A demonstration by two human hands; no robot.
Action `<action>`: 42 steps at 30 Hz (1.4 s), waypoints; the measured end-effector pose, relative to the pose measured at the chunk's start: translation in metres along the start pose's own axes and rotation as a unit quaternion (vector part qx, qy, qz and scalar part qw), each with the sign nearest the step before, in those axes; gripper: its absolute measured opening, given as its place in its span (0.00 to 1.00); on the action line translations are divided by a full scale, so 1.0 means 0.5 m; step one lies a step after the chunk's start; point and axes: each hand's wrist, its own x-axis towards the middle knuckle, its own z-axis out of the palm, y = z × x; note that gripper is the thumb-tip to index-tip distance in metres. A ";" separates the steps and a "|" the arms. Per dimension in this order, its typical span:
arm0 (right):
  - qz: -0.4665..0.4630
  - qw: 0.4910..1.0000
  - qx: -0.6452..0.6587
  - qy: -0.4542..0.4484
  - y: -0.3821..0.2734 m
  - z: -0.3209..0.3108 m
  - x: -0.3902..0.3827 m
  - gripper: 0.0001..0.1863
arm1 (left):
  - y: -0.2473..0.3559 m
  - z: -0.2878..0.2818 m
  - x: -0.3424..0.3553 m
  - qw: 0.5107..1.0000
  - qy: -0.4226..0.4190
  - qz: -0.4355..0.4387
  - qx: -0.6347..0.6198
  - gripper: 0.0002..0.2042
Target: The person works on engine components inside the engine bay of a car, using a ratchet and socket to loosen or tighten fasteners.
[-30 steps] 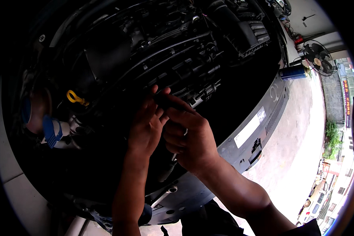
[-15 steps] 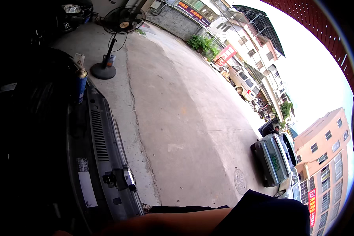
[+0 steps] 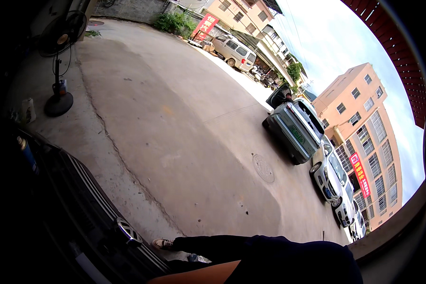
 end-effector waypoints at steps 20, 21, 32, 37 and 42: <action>0.294 0.933 0.202 -0.046 -0.073 -0.132 -0.098 0.18 | -0.061 -0.031 -0.029 0.997 -0.003 0.030 0.068 0.19; 0.293 0.933 0.205 -0.042 -0.071 -0.138 -0.108 0.19 | -0.060 -0.033 -0.032 0.997 -0.001 0.030 0.073 0.19; 0.327 0.875 0.354 0.040 0.015 0.076 -0.171 0.31 | -0.210 -0.166 -0.188 0.985 -0.032 -0.016 0.167 0.18; 0.254 0.928 0.186 -0.202 -0.033 -0.170 -0.003 0.31 | -0.259 -0.250 -0.152 0.988 -0.009 -0.063 0.142 0.17; -0.108 0.899 -0.154 -0.394 -0.081 -0.115 0.045 0.27 | -0.286 -0.346 -0.234 0.973 -0.017 -0.117 0.200 0.18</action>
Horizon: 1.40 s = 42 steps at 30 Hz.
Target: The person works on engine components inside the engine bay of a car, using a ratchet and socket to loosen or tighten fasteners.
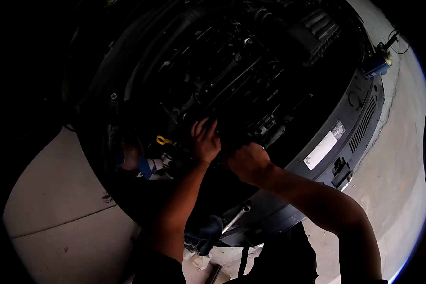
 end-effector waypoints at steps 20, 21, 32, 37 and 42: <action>0.185 0.762 0.543 0.300 0.012 0.091 -0.030 0.33 | 0.033 0.047 0.000 0.993 0.103 -0.029 -0.056 0.16; 0.194 0.747 0.569 0.284 0.012 0.089 -0.031 0.34 | 0.034 0.051 -0.003 0.993 0.102 -0.029 -0.060 0.16; 0.201 0.849 0.403 0.275 0.007 0.086 -0.047 0.30 | 0.031 0.046 -0.004 0.993 0.094 -0.021 -0.069 0.13; 0.177 0.928 0.306 0.122 0.022 0.080 -0.065 0.34 | 0.036 0.042 -0.008 0.995 0.072 -0.035 -0.051 0.11; 0.117 0.927 0.315 0.166 0.039 0.090 -0.068 0.39 | 0.074 0.022 -0.009 0.993 0.043 -0.084 -0.066 0.13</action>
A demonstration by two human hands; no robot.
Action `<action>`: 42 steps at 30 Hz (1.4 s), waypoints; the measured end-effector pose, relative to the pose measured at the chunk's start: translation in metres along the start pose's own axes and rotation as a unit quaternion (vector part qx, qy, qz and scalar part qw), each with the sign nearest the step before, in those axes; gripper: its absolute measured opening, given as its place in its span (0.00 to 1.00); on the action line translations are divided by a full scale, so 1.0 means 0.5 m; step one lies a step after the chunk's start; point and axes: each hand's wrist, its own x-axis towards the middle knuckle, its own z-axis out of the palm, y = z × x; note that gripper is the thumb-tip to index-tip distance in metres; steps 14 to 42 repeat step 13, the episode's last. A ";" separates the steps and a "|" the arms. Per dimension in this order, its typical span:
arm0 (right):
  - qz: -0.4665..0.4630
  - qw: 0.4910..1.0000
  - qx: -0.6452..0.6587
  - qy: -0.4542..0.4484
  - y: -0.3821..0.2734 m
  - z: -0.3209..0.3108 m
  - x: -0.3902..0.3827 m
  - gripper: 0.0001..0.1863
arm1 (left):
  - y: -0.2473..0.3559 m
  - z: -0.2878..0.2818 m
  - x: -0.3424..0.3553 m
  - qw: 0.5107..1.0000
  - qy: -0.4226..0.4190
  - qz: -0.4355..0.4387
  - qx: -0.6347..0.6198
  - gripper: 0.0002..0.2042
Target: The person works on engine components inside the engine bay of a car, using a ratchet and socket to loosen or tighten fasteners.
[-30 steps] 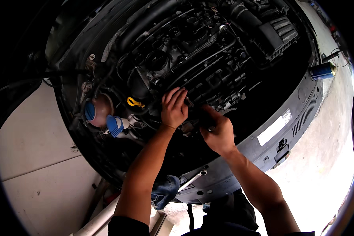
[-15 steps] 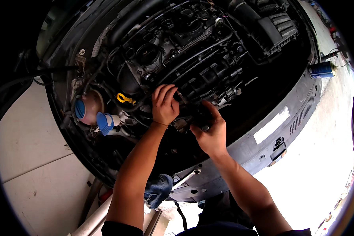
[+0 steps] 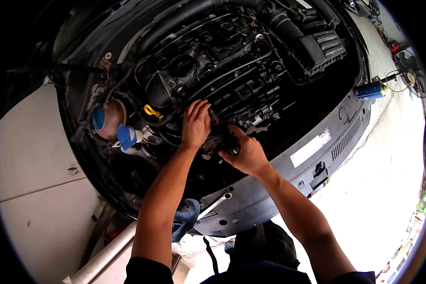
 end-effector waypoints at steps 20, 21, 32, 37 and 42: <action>-0.200 0.968 0.152 0.021 -0.101 -0.047 -0.288 0.40 | 0.462 -0.225 -0.242 0.790 0.258 -0.367 -0.418 0.21; -0.200 0.968 0.152 0.021 -0.101 -0.047 -0.288 0.40 | 0.462 -0.225 -0.242 0.790 0.258 -0.367 -0.418 0.21; -0.200 0.968 0.152 0.021 -0.101 -0.047 -0.288 0.40 | 0.462 -0.225 -0.242 0.790 0.258 -0.367 -0.418 0.21; -0.200 0.968 0.152 0.021 -0.101 -0.047 -0.288 0.40 | 0.462 -0.225 -0.242 0.790 0.258 -0.367 -0.418 0.21; -0.200 0.968 0.152 0.021 -0.101 -0.047 -0.288 0.40 | 0.462 -0.225 -0.242 0.790 0.258 -0.367 -0.418 0.21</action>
